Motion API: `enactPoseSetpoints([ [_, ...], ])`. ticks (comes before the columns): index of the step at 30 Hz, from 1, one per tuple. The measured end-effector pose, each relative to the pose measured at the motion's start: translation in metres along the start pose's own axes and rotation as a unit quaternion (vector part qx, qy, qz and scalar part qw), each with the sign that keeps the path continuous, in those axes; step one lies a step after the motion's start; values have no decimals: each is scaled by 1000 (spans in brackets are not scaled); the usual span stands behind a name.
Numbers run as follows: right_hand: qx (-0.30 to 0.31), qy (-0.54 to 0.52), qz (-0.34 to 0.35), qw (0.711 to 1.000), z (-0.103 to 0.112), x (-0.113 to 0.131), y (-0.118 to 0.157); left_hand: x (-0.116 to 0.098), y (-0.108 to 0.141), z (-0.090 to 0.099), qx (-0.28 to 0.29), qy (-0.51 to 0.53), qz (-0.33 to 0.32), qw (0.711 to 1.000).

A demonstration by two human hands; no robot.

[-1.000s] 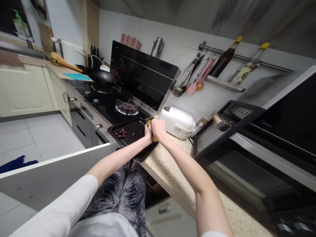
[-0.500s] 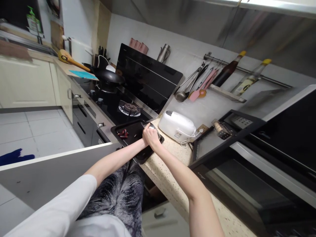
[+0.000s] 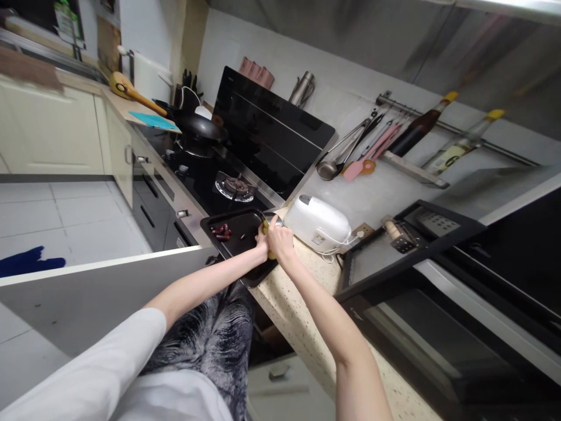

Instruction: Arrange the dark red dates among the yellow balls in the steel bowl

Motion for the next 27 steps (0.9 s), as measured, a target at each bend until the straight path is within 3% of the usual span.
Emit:
enactPoseSetpoints([
  [4,-10,7,1,1000,-6,-7,1,0,7,14,0,-67,28,997],
  [11,-25,7,-1,1000,-14,-13,0,-9,-3,41,23,-161,35,986],
  [17,-37,4,-52,998,-19,-33,-3,-16,-3,59,39,-218,-13,975],
  [27,-47,0,-145,988,-17,-87,13,-38,16,61,79,-362,-114,922],
])
Point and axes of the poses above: each hand's wrist, its own y-axis away from the middle knuckle, its own z-axis out of the back of the hand, x = y × z, the point moved 8 cm from there along -y, towards the middle knuckle, and after that the axes turned 4 degrees about -z, right-handed, at the moved point
